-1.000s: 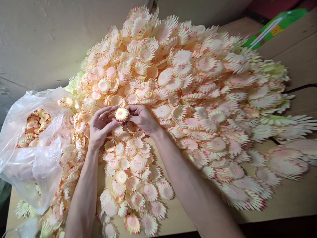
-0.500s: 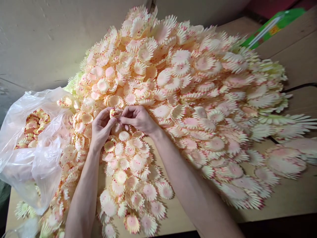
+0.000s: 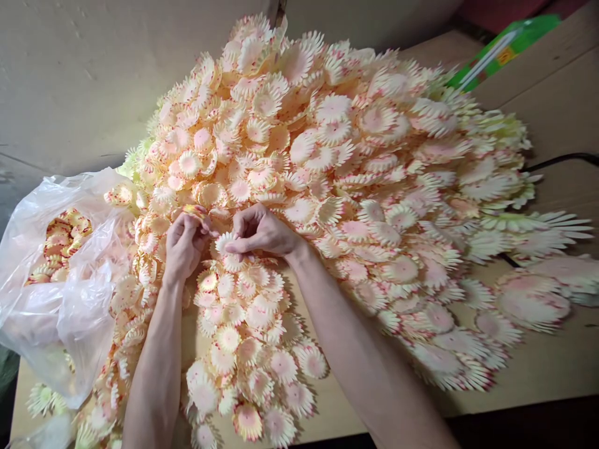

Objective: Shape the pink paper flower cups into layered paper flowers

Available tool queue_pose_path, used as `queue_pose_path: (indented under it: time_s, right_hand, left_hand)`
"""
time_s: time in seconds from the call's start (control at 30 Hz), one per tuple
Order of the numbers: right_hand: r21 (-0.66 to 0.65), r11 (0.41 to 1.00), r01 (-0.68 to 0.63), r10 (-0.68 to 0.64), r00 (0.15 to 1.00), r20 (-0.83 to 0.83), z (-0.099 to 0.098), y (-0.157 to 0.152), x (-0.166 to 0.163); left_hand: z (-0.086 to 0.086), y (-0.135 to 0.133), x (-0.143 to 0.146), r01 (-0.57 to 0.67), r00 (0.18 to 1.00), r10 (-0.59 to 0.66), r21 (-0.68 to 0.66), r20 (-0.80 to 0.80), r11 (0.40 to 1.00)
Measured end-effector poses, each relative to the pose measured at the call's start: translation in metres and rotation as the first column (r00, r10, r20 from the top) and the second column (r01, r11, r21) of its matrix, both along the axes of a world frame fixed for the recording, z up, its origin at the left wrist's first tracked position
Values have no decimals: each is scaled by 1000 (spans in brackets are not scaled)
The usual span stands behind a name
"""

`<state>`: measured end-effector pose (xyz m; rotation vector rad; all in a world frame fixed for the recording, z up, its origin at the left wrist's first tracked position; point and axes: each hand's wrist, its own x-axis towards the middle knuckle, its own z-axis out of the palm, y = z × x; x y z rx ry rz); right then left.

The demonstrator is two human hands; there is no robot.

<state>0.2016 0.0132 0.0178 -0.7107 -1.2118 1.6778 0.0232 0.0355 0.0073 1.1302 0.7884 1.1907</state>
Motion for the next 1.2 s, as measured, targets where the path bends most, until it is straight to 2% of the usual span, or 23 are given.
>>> queue_pose_path:
  time_s: [0.07,0.23,0.4,0.57,0.87,1.2]
  right_hand:
    - [10,1000,1,-1,1000,0,-2,1,1]
    - [93,990,110,-102,991,-84,-8,5,0]
    - [33,979,201,-197,976,-95,-4,6,-4]
    - [14,978,207,-206,977,-52,-2,6,-5]
    - [11,979,205,-204,979,-25,-1,6,-6]
    - [-19,980,200,-201,978,-59,-2,8,-6]
  left_hand:
    - [4,1,-2,-16,1000,16,-19,24,1000]
    - [5,1,-5,131,991,-131,42,-9,990]
    - [2,0,-7,152,988,-153,93,0,984]
    - [-2,2,-7,110,994,-112,84,14,990]
    - [-8,4,-9,151,988,-150,77,-22,985]
    - [-1,2,-7,143,990,-143,55,-14,988]
